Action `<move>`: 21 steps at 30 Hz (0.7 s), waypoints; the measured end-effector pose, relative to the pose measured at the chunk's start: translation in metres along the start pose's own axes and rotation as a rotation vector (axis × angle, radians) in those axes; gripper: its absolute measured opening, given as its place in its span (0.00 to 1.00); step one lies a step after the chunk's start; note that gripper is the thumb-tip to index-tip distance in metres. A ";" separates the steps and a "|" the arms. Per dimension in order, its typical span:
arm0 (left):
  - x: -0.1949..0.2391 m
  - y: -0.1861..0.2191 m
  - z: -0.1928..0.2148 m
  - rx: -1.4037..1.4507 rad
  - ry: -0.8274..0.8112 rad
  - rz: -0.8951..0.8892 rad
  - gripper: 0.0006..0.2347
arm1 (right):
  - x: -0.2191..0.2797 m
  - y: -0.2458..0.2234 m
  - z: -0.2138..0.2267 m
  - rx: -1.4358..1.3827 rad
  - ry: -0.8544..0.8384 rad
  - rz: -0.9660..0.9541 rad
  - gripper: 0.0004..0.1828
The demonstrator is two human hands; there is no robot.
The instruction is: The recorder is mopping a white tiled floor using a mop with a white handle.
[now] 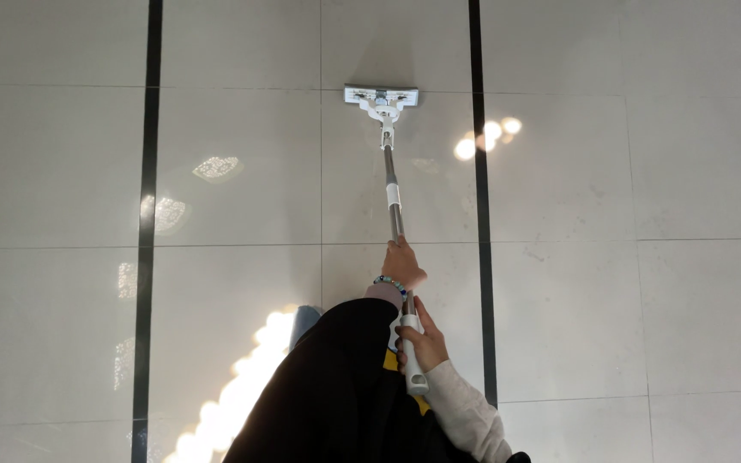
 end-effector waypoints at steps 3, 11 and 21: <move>0.020 -0.003 -0.010 -0.059 -0.004 -0.006 0.46 | 0.004 0.023 0.012 -0.020 -0.024 -0.007 0.49; 0.086 -0.018 -0.123 -0.190 0.015 -0.049 0.37 | 0.049 0.120 0.093 -0.070 -0.102 -0.040 0.51; 0.255 -0.022 -0.228 -0.301 0.165 -0.217 0.17 | 0.163 0.242 0.185 -0.155 -0.169 -0.115 0.53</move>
Point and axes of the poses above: each hand's wrist, its own x-axis away from the middle knuckle, its own z-axis out of the back of the hand, y = z × x, the point moved 3 cm from there along -x, towards the middle knuckle, and after that the axes turned 11 degrees about -x, right-handed, at the moved point
